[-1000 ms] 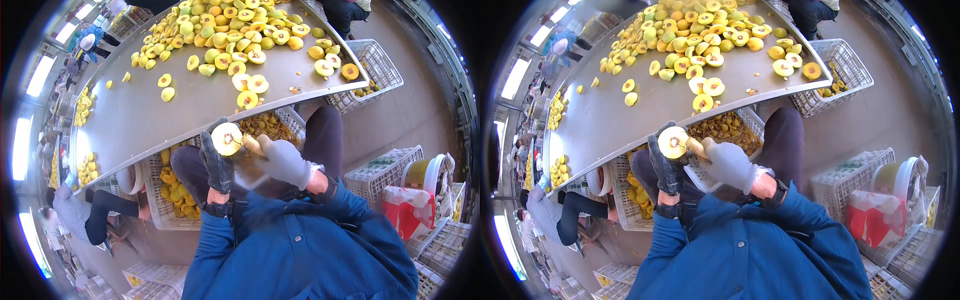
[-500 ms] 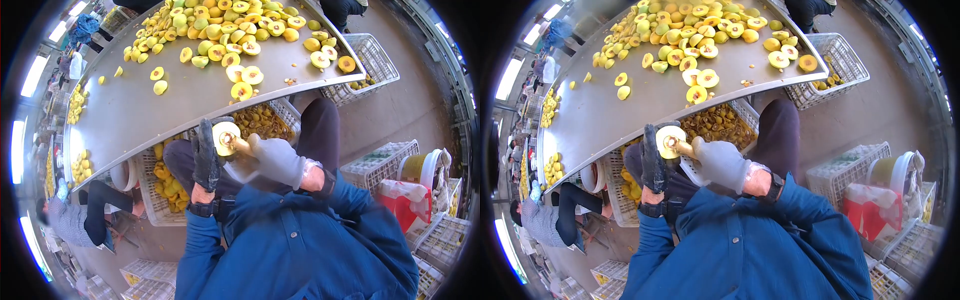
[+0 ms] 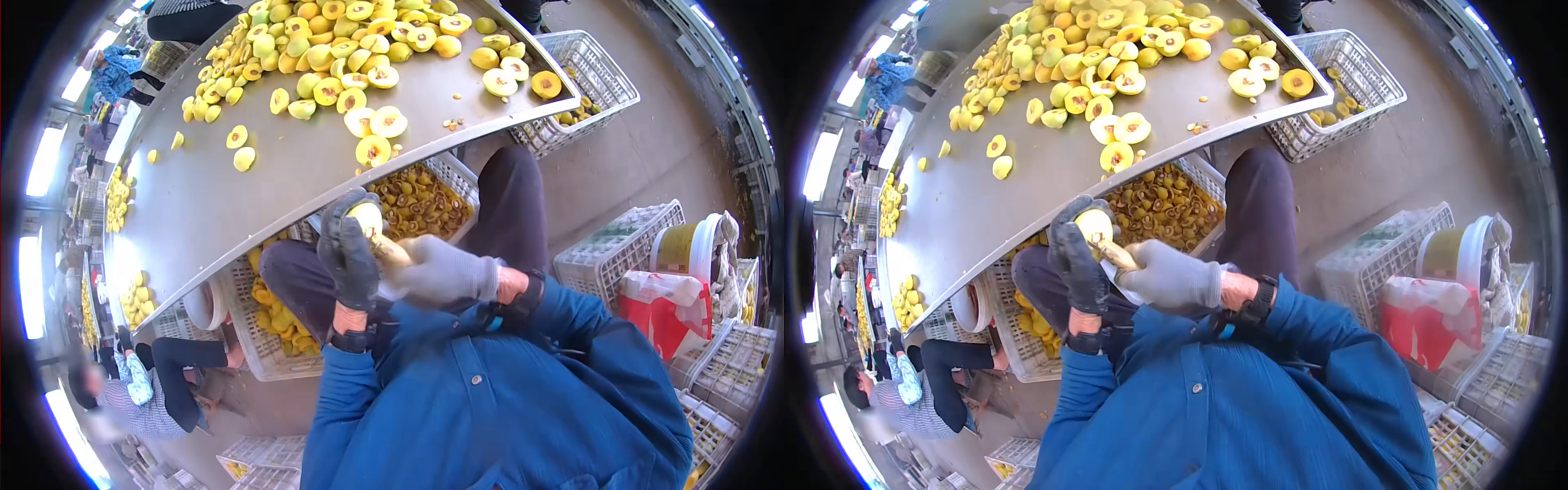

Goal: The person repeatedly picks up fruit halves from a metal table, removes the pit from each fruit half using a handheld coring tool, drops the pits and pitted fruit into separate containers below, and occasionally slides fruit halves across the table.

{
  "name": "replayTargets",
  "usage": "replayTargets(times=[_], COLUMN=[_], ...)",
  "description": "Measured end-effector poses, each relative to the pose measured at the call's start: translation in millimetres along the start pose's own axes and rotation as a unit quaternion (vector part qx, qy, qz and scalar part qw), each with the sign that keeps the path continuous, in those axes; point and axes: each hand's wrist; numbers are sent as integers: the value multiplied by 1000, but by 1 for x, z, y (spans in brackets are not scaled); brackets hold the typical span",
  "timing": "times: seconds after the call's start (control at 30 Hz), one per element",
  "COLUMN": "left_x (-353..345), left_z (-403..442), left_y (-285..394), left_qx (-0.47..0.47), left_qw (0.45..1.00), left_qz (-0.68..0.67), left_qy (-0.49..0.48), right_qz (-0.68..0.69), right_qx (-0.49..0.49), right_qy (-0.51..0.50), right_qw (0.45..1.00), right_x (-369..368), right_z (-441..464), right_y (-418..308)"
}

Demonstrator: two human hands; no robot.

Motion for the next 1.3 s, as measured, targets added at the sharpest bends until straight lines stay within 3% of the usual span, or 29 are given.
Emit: replayTargets(times=[0.03,0.1,0.13,0.2,0.27,0.37,0.4,0.5,0.53,0.63,0.67,0.77,0.87,0.9,0.93,1.07,1.17,1.2,1.27,1.3], left_x=[1,5,3,-10,-41,-2,7,6,1,9,10,7,2,2,-1,-7,-4,0,1,2], left_z=[4,15,15,10,-7,-4,1,3,2,13,20,21,16,14,12,10,11,11,15,15], left_y=[6,21,18,14,17,12,16,19,22,25,30,32,19,15,14,7,7,11,17,20], left_qx=[35,107,82,-55,-31,10,23,107,133,65,63,84,89,99,86,90,77,116,125,125], left_qw=[999,988,991,998,977,1000,997,976,964,988,984,990,979,971,982,960,958,947,946,945], left_qz=[-12,-32,-48,17,-149,-18,29,-188,-229,-68,-9,-63,-182,-215,-169,-256,-266,-291,-299,-302], left_qy=[-36,-104,-92,4,150,-17,-69,-17,8,-123,-165,-96,-32,-16,12,75,76,72,18,-4], right_qz=[97,104,98,142,220,24,-19,81,59,-159,-236,-53,-108,-243,-286,-409,-393,-250,-25,86], right_qx=[-111,-102,-23,-82,-89,-50,19,-83,-97,118,27,42,66,68,90,134,175,190,34,-47], right_qy=[-68,-58,-13,-71,-90,-56,-6,-96,-110,37,6,-60,-43,-18,2,64,60,30,-173,-273], right_qw=[987,988,995,984,967,997,1000,989,987,980,971,996,991,968,954,900,901,949,984,957], right_x=[6,7,-4,4,9,2,1,9,9,7,14,7,9,15,15,18,21,18,22,25], right_z=[-10,-13,0,-8,-17,-10,-2,-16,-13,1,2,11,15,16,20,24,30,28,28,28], right_y=[-20,-21,-6,-12,-26,1,-1,-29,-23,6,1,10,9,0,3,2,3,4,1,-4])
Point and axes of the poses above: each hand's wrist, its own z-axis towards the middle knuckle, its own x-axis out of the back of the hand, y = z × x, and after that the axes turned 15 degrees about -z, right-handed
